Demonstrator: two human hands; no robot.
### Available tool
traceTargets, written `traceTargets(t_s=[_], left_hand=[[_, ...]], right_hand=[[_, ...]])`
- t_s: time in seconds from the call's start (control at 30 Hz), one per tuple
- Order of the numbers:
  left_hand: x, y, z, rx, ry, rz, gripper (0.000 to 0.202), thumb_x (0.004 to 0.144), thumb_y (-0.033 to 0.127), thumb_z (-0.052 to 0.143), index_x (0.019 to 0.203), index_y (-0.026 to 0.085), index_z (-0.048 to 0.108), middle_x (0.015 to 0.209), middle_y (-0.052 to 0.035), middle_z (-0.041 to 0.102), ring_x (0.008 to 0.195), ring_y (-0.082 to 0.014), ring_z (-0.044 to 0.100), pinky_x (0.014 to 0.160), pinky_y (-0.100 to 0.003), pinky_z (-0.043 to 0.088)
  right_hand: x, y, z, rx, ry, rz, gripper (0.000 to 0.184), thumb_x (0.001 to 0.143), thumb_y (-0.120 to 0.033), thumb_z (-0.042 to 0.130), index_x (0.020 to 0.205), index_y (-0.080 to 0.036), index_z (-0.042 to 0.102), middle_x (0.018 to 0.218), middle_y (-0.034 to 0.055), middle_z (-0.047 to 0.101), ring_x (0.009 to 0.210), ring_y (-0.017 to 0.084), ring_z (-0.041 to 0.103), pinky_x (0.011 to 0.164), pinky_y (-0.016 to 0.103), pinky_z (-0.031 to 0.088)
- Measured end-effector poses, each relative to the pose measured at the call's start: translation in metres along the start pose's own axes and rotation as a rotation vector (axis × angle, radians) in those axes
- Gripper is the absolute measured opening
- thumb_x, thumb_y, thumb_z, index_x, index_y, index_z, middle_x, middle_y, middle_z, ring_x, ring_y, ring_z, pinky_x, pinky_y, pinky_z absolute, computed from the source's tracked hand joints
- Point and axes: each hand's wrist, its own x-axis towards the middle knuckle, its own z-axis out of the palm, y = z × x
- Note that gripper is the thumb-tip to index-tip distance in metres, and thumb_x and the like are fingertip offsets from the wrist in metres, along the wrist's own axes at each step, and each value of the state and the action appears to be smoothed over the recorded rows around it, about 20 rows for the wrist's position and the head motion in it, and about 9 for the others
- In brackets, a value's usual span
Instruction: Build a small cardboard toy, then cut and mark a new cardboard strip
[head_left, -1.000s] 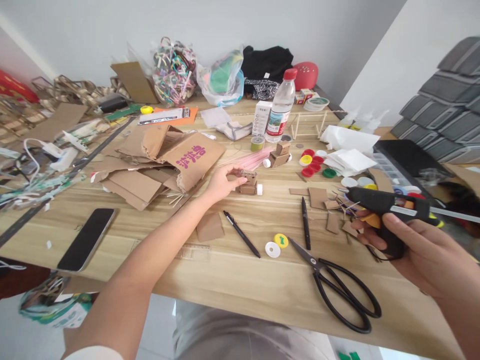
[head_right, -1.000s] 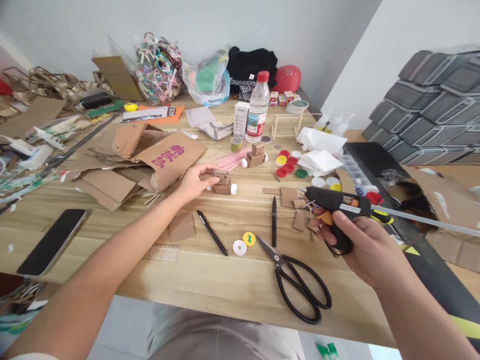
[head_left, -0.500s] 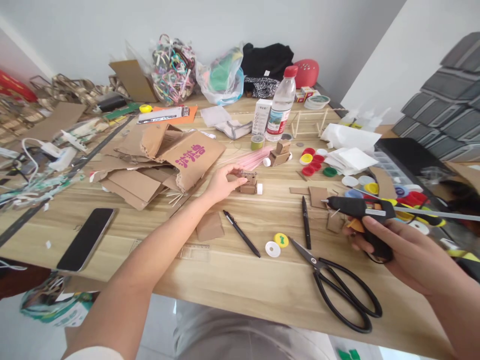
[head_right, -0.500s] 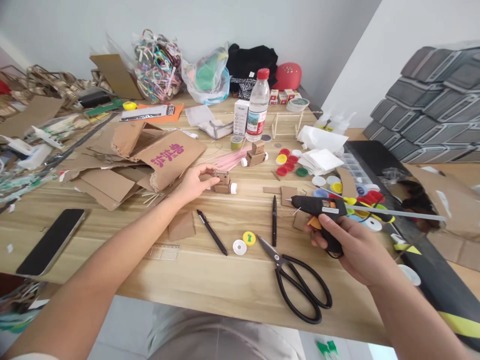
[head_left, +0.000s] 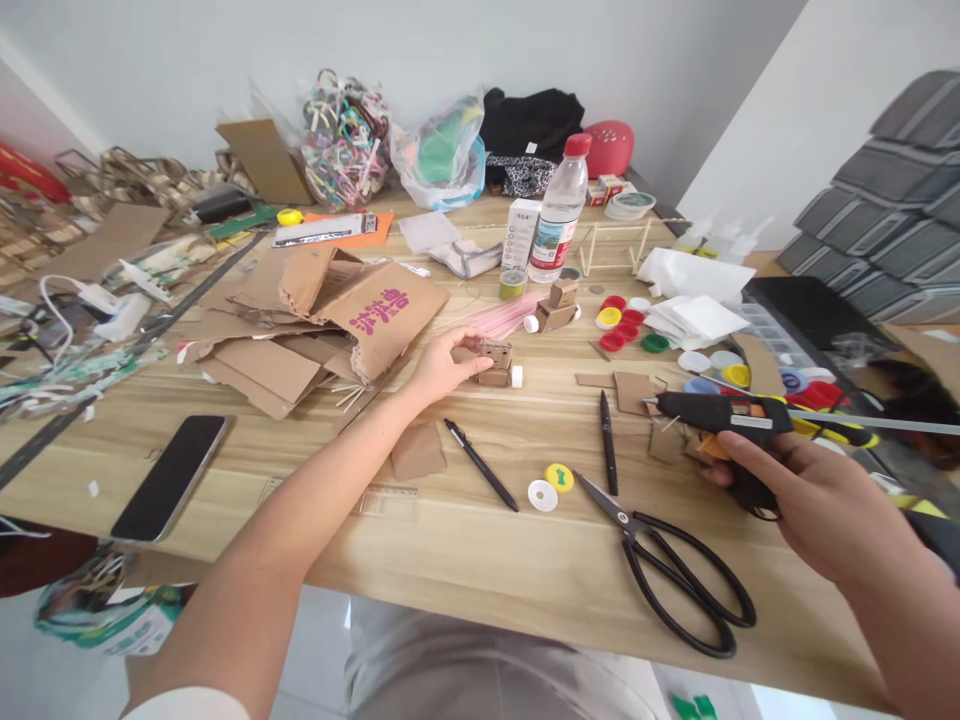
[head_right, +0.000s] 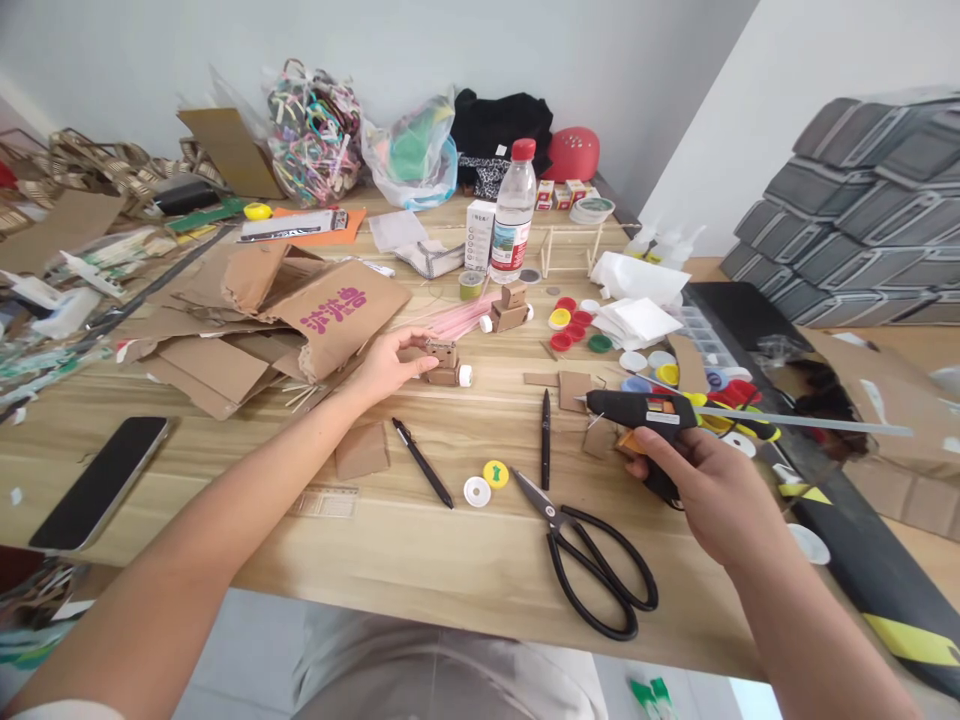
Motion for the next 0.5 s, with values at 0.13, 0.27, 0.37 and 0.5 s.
traceTargets(t_s=[0.13,0.27,0.37,0.5], left_hand=[[0.001,-0.004,-0.002,0.061,-0.032,0.033,0.044,0.07,0.03,0.091,0.11,0.02,0.075,0.108,-0.0073,0.081,0.108,-0.0252,0.074,0.105,-0.041,0.053],[0.002,-0.006,0.0,0.084,-0.025,0.097,0.041,0.075,0.028,0.087,0.113,0.02,0.074,0.116,-0.0081,0.08,0.11,-0.0239,0.073,0.106,-0.041,0.053],[0.003,-0.006,0.002,0.106,-0.019,0.113,0.036,0.077,0.023,0.084,0.112,0.019,0.073,0.117,-0.009,0.08,0.109,-0.0234,0.074,0.106,-0.041,0.054],[0.004,-0.005,0.003,0.133,-0.024,0.116,0.037,0.077,0.022,0.084,0.112,0.019,0.073,0.119,-0.0096,0.079,0.109,-0.0237,0.074,0.106,-0.042,0.054]], right_hand=[[0.002,-0.003,0.001,-0.026,0.013,0.037,0.047,0.052,-0.076,0.057,0.044,-0.029,0.055,0.045,0.0035,0.048,0.056,0.025,0.054,0.055,0.038,0.045],[0.002,-0.006,0.001,-0.042,0.031,0.036,0.049,0.05,-0.077,0.054,0.045,-0.028,0.057,0.055,0.0082,0.062,0.056,0.023,0.053,0.055,0.037,0.044],[-0.002,-0.009,0.001,-0.021,0.035,0.028,0.052,0.048,-0.081,0.055,0.043,-0.028,0.057,0.05,0.0074,0.058,0.055,0.024,0.053,0.056,0.038,0.044],[-0.007,-0.015,0.003,-0.04,0.054,0.053,0.063,0.04,-0.094,0.051,0.041,-0.031,0.054,0.045,0.0055,0.051,0.055,0.025,0.054,0.059,0.042,0.047]])
